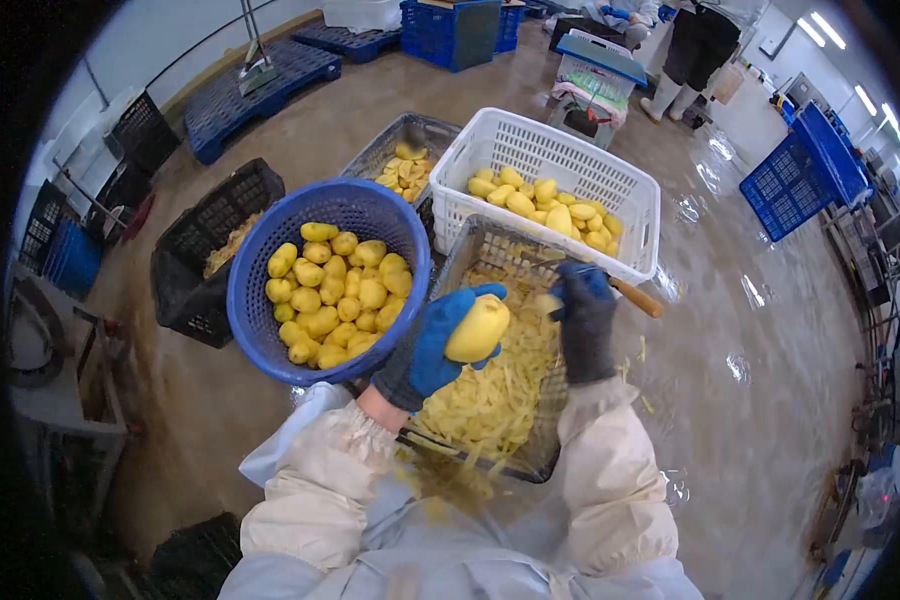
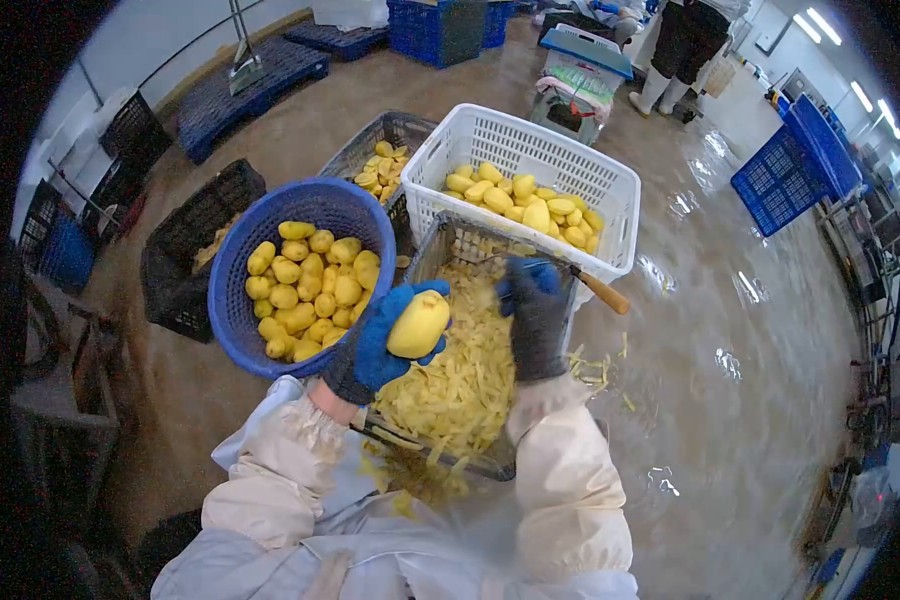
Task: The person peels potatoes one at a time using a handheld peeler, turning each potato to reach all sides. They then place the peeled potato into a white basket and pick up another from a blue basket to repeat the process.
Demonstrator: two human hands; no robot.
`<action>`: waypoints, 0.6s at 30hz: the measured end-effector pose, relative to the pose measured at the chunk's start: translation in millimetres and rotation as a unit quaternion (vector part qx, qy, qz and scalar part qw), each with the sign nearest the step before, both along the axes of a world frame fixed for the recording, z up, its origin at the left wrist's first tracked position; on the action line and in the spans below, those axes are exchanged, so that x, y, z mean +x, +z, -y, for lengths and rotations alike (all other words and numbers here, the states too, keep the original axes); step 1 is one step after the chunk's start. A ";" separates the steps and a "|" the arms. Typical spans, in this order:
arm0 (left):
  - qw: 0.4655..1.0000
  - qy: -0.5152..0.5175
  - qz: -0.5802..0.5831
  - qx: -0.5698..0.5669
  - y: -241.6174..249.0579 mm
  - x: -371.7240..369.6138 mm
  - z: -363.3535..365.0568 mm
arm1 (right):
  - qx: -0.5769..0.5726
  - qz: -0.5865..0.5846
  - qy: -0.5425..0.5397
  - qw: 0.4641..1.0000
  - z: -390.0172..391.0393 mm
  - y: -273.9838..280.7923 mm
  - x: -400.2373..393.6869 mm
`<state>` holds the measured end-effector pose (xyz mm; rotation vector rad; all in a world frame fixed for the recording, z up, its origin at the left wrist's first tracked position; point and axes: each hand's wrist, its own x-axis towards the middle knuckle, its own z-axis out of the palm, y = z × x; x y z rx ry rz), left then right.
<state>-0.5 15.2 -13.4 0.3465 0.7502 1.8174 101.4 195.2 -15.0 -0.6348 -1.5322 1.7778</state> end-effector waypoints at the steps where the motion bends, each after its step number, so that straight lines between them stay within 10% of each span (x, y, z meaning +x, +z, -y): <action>1: 0.996 0.017 -0.088 -0.022 10.7 2.5 2.7 | -0.053 -0.040 0.018 0.998 -4.8 8.6 2.3; 6: 0.925 0.103 -0.362 -0.056 -8.6 -3.0 -2.2 | -0.044 0.038 0.122 0.991 34.0 21.6 6.0; 8: 0.948 0.069 -0.304 -0.064 10.4 3.0 4.8 | 0.001 0.063 -0.018 0.998 4.8 21.3 9.3; 13: 0.906 0.090 -0.405 -0.079 11.0 1.8 -0.5 | -0.104 0.080 0.146 0.980 47.3 49.6 12.5; 18: 0.907 0.051 -0.404 -0.106 27.8 4.0 4.9 | -0.084 0.024 -0.010 0.996 -0.6 29.4 15.3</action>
